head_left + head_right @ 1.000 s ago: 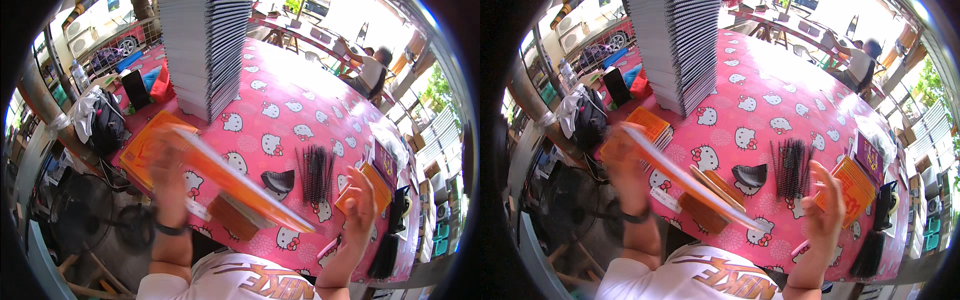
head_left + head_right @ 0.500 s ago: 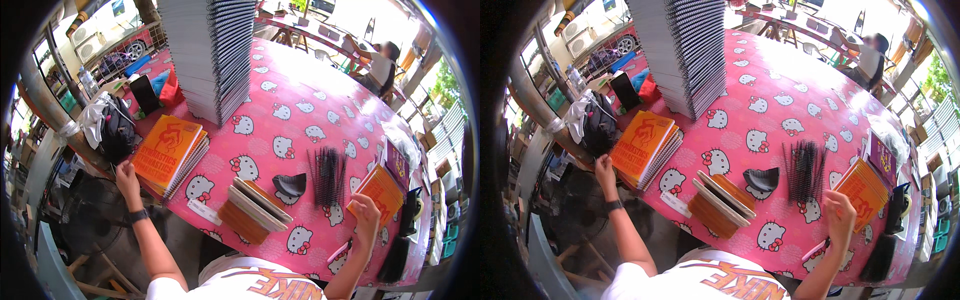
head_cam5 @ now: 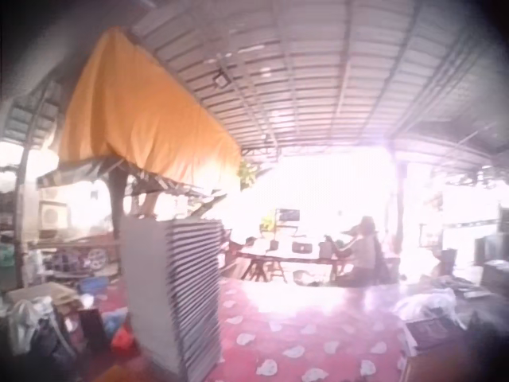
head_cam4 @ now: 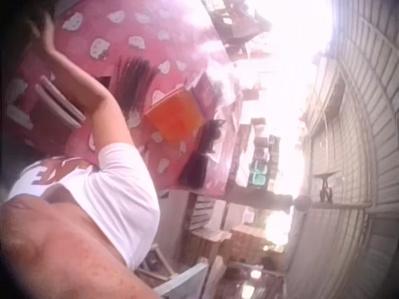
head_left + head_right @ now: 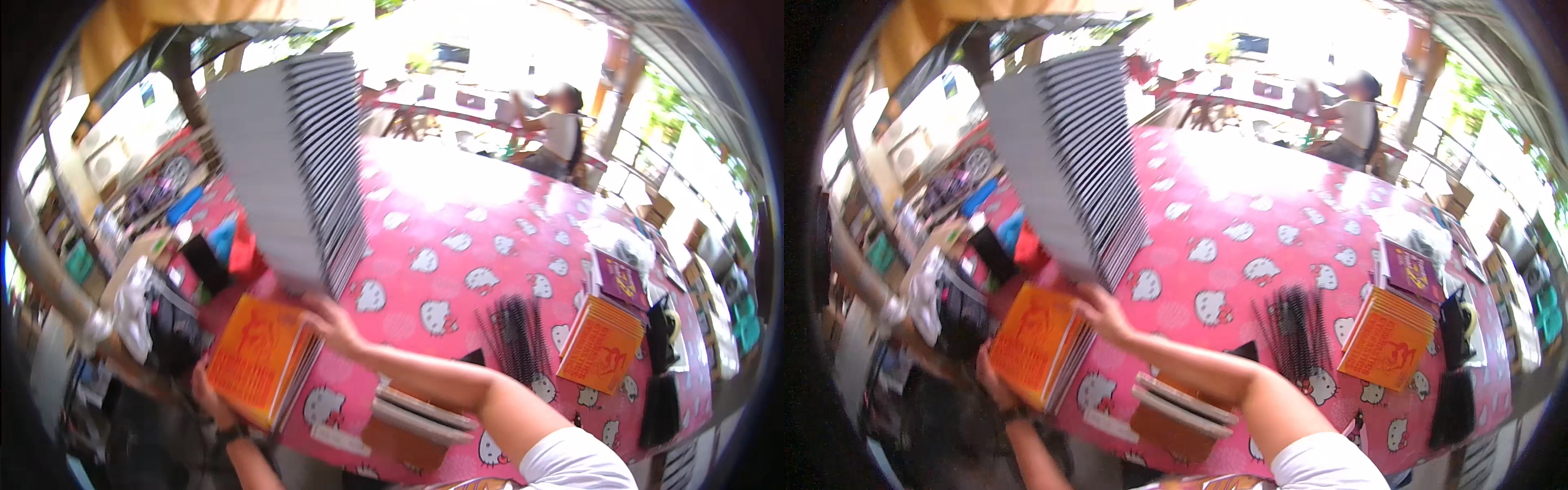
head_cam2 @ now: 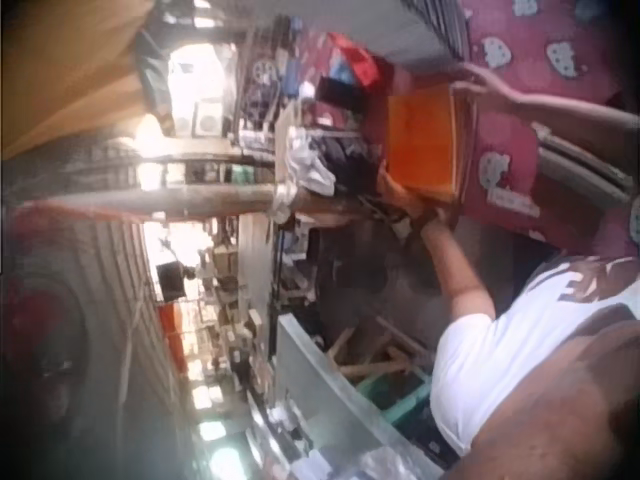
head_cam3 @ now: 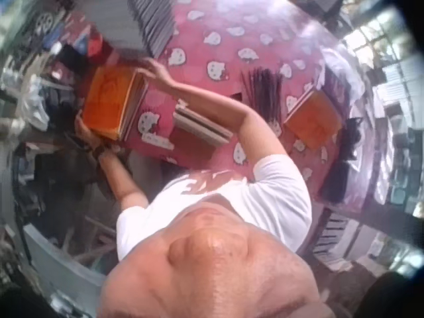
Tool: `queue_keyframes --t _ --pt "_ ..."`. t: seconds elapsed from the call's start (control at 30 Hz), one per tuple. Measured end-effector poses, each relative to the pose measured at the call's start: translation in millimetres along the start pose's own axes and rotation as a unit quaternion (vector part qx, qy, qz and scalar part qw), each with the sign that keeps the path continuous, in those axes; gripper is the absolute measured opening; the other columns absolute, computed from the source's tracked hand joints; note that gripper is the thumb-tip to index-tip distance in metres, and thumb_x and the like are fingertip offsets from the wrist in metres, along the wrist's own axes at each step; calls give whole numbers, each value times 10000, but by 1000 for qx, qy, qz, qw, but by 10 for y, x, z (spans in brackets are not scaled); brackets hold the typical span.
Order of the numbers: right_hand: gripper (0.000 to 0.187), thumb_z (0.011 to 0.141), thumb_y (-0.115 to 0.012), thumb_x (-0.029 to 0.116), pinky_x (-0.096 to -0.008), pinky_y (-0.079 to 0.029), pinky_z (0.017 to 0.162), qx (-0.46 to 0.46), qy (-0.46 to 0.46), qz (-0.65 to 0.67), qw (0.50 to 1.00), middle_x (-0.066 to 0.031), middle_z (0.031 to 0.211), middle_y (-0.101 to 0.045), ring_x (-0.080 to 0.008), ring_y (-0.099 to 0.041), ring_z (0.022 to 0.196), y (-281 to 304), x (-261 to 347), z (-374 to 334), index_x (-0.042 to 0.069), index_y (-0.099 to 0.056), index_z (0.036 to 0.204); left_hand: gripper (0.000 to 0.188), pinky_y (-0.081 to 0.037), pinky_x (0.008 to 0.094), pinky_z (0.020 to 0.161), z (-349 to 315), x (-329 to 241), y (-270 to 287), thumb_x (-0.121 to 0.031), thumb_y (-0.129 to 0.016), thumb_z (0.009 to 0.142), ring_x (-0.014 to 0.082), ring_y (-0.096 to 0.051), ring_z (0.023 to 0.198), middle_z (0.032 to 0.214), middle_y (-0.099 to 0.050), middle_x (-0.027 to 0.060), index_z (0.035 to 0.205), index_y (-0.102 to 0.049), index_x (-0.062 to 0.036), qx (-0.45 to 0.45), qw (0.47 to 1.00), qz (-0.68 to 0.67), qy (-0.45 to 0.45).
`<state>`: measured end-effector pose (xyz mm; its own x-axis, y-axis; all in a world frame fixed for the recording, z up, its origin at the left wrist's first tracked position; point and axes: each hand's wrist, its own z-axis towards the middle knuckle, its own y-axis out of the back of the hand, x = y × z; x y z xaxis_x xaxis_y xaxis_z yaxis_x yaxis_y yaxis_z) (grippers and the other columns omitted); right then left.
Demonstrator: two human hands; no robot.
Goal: The person manually inserts spiral spines through the pre-punched holes of booklets and uses a handheld black crimping tool to secure the ends of the spines, handling them one at a time from stacks on a table.
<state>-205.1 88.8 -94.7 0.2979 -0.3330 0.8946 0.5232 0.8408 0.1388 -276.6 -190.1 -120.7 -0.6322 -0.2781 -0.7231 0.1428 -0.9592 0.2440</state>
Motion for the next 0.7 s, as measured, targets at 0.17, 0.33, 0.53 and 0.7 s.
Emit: queue_keyframes --t 0.17,0.33,0.53,0.7 --pt "365 886 -631 233 -262 -469 833 71 -41 38 996 -62 1100 -582 -132 -535 1025 -491 -50 -52 26 -549 1174 576 -451 441 923 -74 546 253 -367 -520 911 302 -542 1063 1231 -487 199 1317 -355 7 38 989 -133 -48" --pt "384 911 -597 238 -252 -477 811 -6 -10 158 987 -56 1071 -600 -121 -561 1002 -492 -27 -205 -14 -540 1196 512 -421 423 962 -17 386 248 -406 -346 974 290 -488 1156 1233 -505 209 1236 -446 22 -14 842 -453 291" --pt "437 936 -548 264 -262 -478 799 72 -121 223 964 -126 1044 -645 -126 -611 927 -520 -41 -217 -43 -514 1245 529 -412 431 971 -18 395 277 -420 -349 967 294 -481 1166 1251 -489 206 1260 -419 15 12 951 -246 186" --pt "505 930 -521 373 -325 -473 830 84 -96 196 972 -179 1065 -638 -211 -618 962 -423 82 -161 -26 -524 1240 545 -405 438 978 -17 429 338 -431 -352 962 296 -476 1174 1267 -476 205 1280 -396 9 15 967 -197 160"
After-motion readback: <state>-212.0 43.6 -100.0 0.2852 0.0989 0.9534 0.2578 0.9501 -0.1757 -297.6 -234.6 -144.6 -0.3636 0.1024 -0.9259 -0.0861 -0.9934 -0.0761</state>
